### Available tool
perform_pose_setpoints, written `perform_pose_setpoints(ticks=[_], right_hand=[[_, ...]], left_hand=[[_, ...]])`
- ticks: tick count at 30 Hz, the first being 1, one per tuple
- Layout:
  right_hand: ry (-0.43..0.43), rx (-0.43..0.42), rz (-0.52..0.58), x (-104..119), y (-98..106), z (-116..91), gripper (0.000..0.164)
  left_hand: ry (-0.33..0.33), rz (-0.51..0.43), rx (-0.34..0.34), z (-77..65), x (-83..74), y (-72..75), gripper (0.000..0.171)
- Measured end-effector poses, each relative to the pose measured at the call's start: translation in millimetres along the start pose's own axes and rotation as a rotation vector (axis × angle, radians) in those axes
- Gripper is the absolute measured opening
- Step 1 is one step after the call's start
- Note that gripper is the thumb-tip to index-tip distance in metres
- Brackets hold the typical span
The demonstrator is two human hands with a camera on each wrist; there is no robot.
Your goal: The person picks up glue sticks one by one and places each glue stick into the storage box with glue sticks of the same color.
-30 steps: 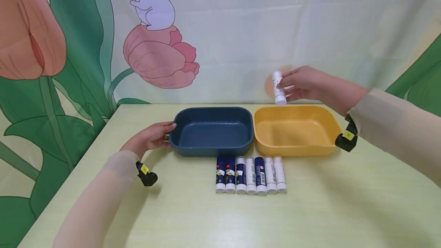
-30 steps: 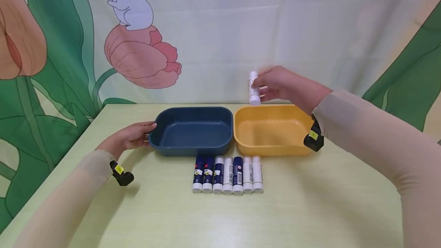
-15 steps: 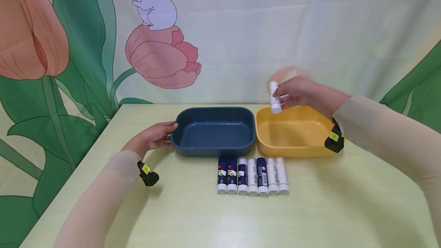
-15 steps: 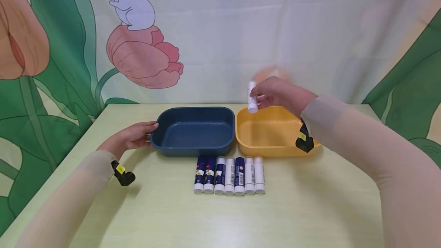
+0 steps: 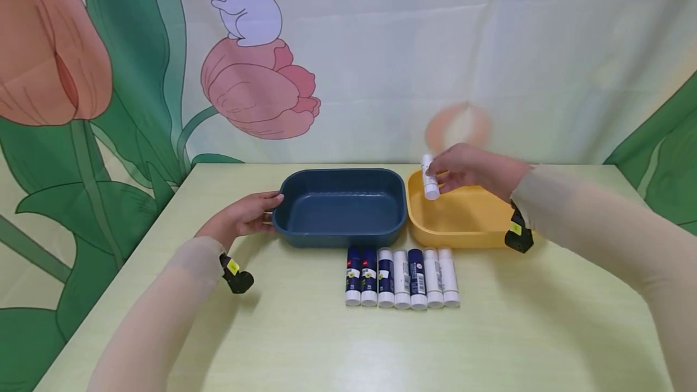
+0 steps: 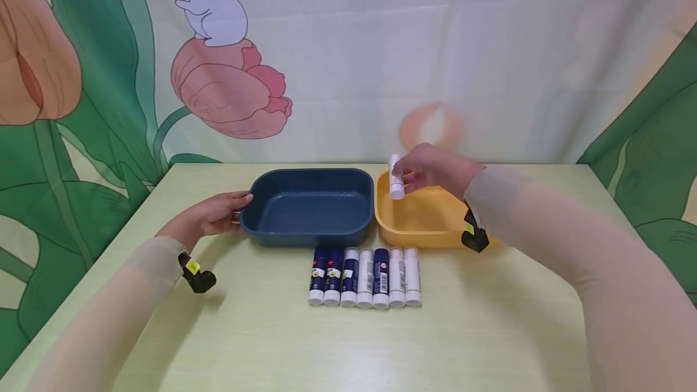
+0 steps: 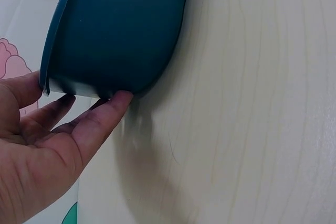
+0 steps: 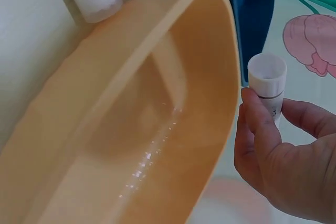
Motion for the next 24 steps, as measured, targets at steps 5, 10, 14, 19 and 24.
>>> perform_pose_setpoints(ticks=[5, 10, 14, 19, 24], right_hand=[[-0.043, 0.01, -0.018, -12.8, -7.1, 10.9, 0.047], [-0.075, 0.038, -0.024, -23.7, -14.3, 18.8, 0.048], [-0.092, 0.032, -0.042, -28.4, -19.1, 23.2, 0.05], [-0.113, 0.017, -0.062, -35.0, -23.3, 28.8, 0.049], [-0.126, 0.013, -0.078, -43.0, -26.5, 35.2, 0.045]], left_hand=[[0.002, -0.001, -0.007, 0.4, -0.3, 1.0, 0.06], [-0.011, 0.007, 0.011, 0.3, -1.9, -0.1, 0.06], [-0.011, 0.006, 0.014, -0.1, -2.3, -0.6, 0.061], [-0.01, 0.007, 0.009, 0.7, -1.5, 0.1, 0.06], [-0.008, 0.008, 0.004, 2.0, -0.4, 1.3, 0.06]])
Point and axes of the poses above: each hand's wrist, its own z-axis towards the middle knuckle, its own y-axis out of the back of the hand, x = y × z, the point moved 6 cm from there along z, towards the middle knuckle, and after that the axes turned 3 degrees about y, right-handed, at the moved point
